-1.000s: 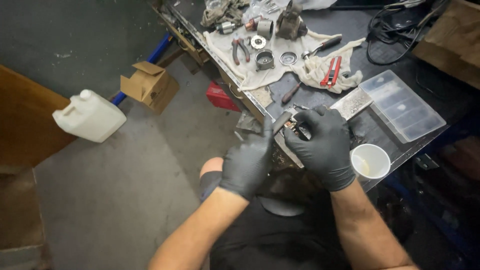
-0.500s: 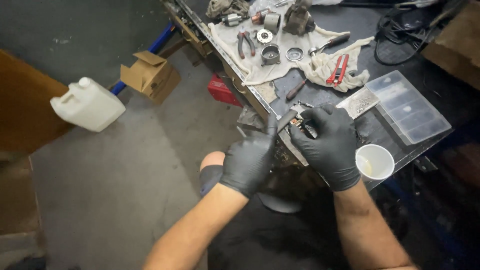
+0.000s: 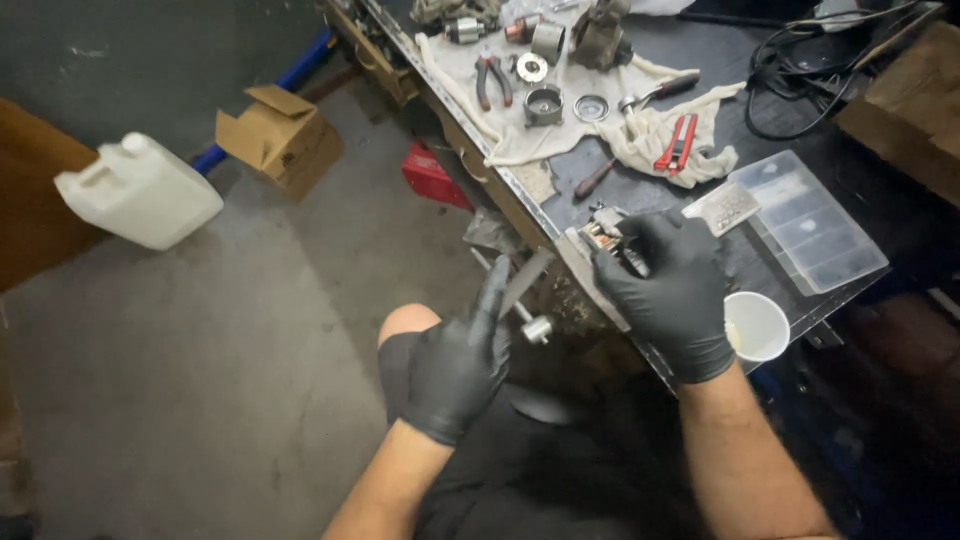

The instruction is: Filing a metal component held in a vise and cleaning it with a small tool

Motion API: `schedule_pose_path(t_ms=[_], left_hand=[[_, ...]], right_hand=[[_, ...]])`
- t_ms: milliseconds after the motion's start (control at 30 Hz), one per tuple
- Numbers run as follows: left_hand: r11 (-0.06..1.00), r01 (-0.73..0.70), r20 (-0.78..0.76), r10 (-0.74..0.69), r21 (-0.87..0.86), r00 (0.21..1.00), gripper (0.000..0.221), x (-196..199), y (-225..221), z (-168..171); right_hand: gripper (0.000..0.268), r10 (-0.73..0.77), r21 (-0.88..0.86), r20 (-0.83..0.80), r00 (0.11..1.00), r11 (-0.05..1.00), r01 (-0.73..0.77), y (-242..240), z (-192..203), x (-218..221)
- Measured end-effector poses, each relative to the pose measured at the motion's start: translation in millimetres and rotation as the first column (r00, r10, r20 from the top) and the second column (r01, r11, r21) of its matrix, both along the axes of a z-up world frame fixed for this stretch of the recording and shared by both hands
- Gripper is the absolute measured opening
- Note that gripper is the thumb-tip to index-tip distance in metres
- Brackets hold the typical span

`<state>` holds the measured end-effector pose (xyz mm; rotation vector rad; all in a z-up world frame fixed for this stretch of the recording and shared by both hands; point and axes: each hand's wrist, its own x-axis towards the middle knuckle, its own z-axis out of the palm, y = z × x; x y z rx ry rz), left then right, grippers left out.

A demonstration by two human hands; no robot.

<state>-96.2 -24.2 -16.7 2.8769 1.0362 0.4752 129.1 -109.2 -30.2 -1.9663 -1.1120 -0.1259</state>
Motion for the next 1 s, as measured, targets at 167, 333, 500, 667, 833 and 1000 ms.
schedule_pose_path(t_ms=[167, 333, 500, 667, 833, 1000], left_hand=[[0.757, 0.219, 0.391, 0.051, -0.616, 0.919, 0.058, 32.8, 29.8, -21.8], [0.733, 0.319, 0.453, -0.017, -0.601, 0.892, 0.051, 68.8, 43.4, -51.4], [0.849, 0.353, 0.411, -0.181, -0.393, 0.893, 0.055, 74.4, 31.4, -30.1], [0.853, 0.502, 0.334, -0.435, -0.145, 0.836, 0.067, 63.0, 36.1, -17.7], [0.841, 0.529, 0.293, -0.48, -0.115, 0.827, 0.074, 67.8, 36.5, -20.7], [0.829, 0.557, 0.273, -0.527, -0.041, 0.805, 0.071, 75.8, 34.0, -39.7]], right_hand=[[0.034, -0.002, -0.003, 0.048, 0.999, 1.0, 0.003, 0.4, -12.1, 12.3], [0.028, 0.045, 0.026, 0.003, 0.999, 0.999, -0.045, 2.5, -2.1, 4.5], [0.016, 0.049, -0.003, -0.031, 0.998, 0.999, -0.049, 0.5, 6.2, 4.5], [0.032, 0.021, -0.003, -0.062, 0.998, 1.0, -0.021, -1.4, 4.0, 3.1], [0.035, 0.021, 0.012, -0.051, 0.999, 1.0, -0.02, 0.3, 8.5, -1.3], [0.033, 0.034, 0.042, -0.056, 0.998, 0.999, -0.032, 0.0, 5.6, 1.2]])
